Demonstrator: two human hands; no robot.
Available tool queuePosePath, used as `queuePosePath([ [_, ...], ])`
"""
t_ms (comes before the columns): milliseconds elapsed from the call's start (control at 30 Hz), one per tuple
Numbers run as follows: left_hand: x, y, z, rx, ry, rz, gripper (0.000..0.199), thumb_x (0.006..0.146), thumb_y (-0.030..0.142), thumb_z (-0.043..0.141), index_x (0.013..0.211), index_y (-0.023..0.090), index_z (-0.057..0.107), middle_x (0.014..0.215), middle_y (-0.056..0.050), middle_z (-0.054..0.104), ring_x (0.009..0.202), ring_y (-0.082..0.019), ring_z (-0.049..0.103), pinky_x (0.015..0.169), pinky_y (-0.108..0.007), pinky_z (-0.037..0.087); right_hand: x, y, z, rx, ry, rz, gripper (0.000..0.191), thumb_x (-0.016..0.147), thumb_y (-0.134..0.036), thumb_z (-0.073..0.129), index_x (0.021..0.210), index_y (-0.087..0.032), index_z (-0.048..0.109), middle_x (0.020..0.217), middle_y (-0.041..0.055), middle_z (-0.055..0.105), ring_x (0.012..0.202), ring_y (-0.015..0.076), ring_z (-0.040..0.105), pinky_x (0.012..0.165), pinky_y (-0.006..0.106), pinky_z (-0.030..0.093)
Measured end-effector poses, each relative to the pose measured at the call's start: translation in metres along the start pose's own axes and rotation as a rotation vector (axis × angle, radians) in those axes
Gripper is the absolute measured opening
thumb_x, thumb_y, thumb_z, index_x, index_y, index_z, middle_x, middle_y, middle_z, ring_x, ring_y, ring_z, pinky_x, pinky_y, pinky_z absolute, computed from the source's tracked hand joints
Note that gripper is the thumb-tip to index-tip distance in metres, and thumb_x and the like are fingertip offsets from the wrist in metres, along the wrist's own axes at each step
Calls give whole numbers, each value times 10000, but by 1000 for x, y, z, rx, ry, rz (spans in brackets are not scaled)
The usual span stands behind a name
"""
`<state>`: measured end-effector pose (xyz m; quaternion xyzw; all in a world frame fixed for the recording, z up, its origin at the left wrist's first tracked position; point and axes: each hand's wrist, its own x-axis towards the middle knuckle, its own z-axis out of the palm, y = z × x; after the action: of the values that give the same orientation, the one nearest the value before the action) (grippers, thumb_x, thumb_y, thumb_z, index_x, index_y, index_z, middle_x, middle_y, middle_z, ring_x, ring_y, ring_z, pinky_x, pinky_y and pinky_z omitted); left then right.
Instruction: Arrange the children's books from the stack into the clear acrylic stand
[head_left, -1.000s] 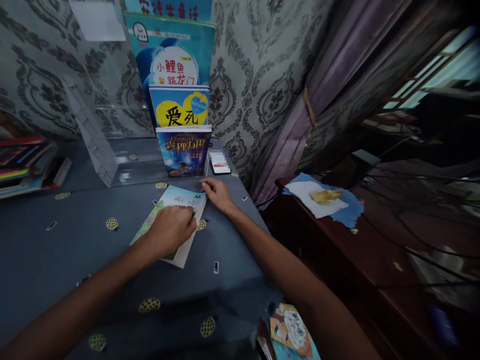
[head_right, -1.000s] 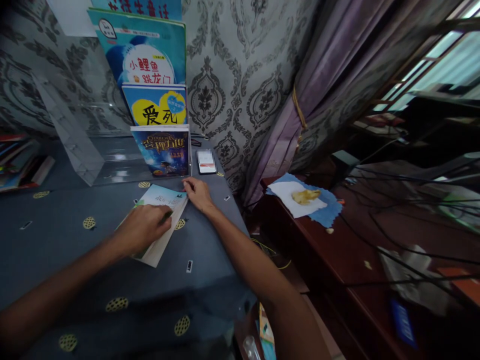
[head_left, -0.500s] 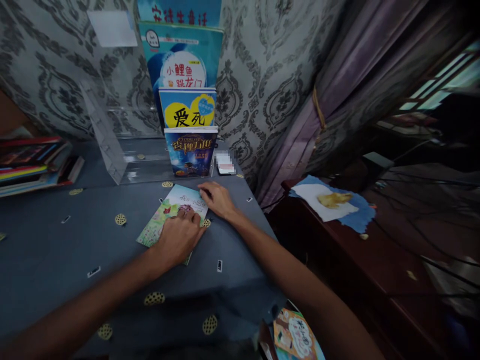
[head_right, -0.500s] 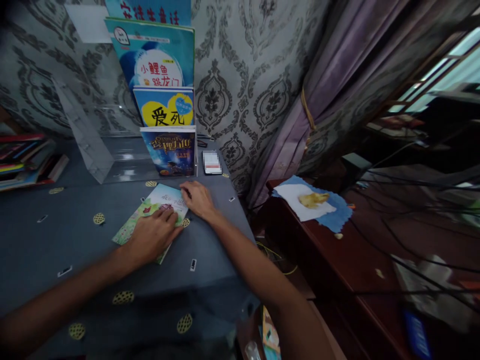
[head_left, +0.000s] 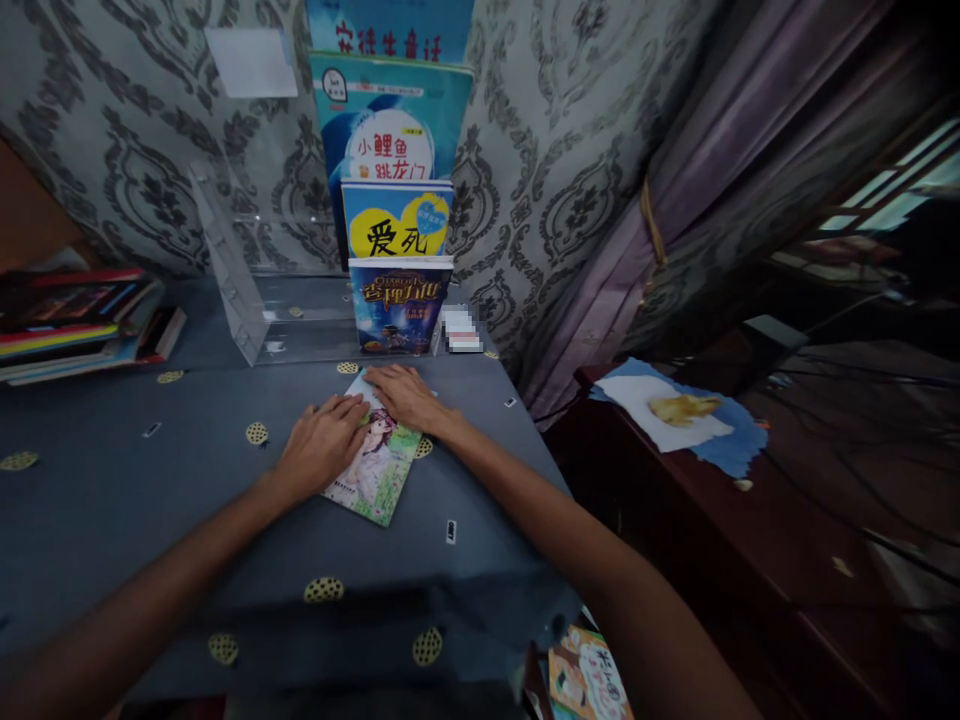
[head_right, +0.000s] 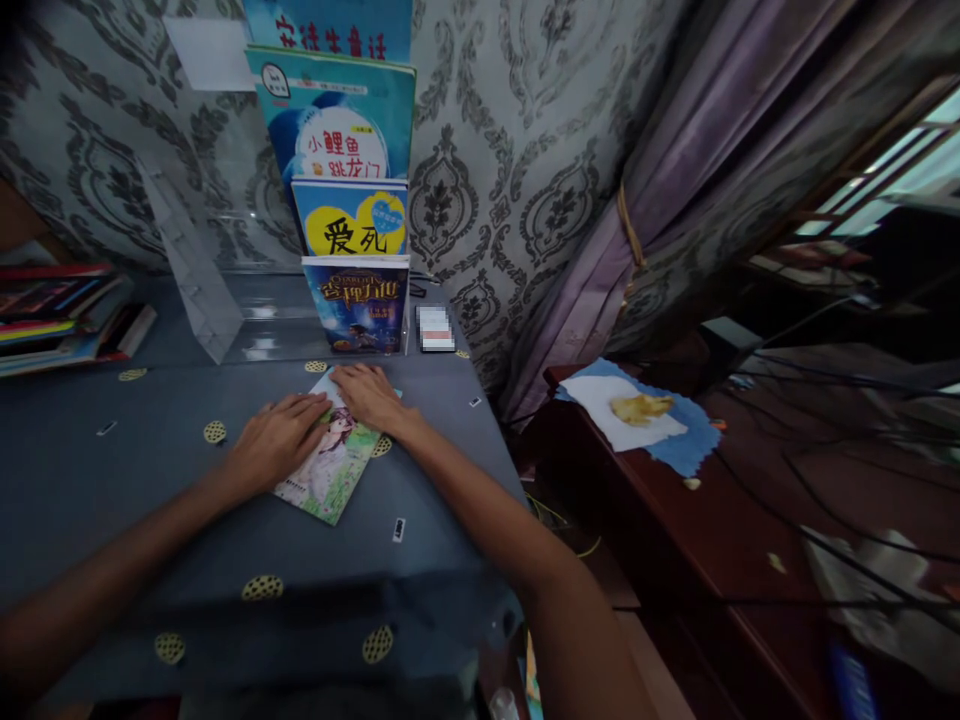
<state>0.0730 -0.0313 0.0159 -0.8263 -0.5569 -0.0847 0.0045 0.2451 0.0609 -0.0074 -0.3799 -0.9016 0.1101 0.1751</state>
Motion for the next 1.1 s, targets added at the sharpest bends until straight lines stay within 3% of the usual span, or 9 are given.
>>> queuePosePath([
  [300, 5, -45, 25, -337, 193, 179, 367, 991, 260, 394, 1211, 186, 678, 1282, -99, 711, 1158, -238, 633, 1017, -436, 498, -29, -22, 2, -54, -5, 59, 412, 1034, -269, 456, 1414, -135, 544, 1524, 164, 501, 1484, 286, 341, 1210, 535, 240],
  [500, 6, -50, 35, -348, 257, 110, 335, 958, 245, 438, 1185, 163, 671, 1270, -114, 703, 1174, -248, 625, 1063, -445, 471, -60, -68, 7, -77, -21, 80, 428, 1023, -329, 489, 1420, -175, 531, 1546, 164, 465, 1512, 300, 283, 1215, 602, 193],
  [667, 8, -49, 38, -315, 264, 53, 320, 945, 229, 453, 1177, 159, 662, 1157, -124, 724, 1096, -267, 640, 1016, -457, 496, -77, -95, 6, -76, 5, 244, 410, 1013, -313, 492, 1402, -196, 547, 1543, 161, 473, 1504, 347, 291, 1176, 702, 189],
  [800, 10, -51, 41, -325, 257, 38, 338, 929, 209, 443, 1178, 154, 664, 1165, -135, 723, 1103, -273, 638, 1009, -450, 499, -78, -99, 4, -63, 20, 314, 399, 1000, -297, 506, 1391, -226, 551, 1547, 137, 480, 1500, 354, 301, 1154, 730, 203],
  [1100, 6, -51, 35, -450, 269, -13, 347, 874, 257, 465, 1126, 185, 692, 1118, -122, 743, 1061, -267, 659, 989, -415, 501, -76, -92, 6, 39, 39, 273, 383, 979, -250, 524, 1359, -223, 568, 1527, 150, 497, 1497, 347, 320, 1165, 730, 176],
])
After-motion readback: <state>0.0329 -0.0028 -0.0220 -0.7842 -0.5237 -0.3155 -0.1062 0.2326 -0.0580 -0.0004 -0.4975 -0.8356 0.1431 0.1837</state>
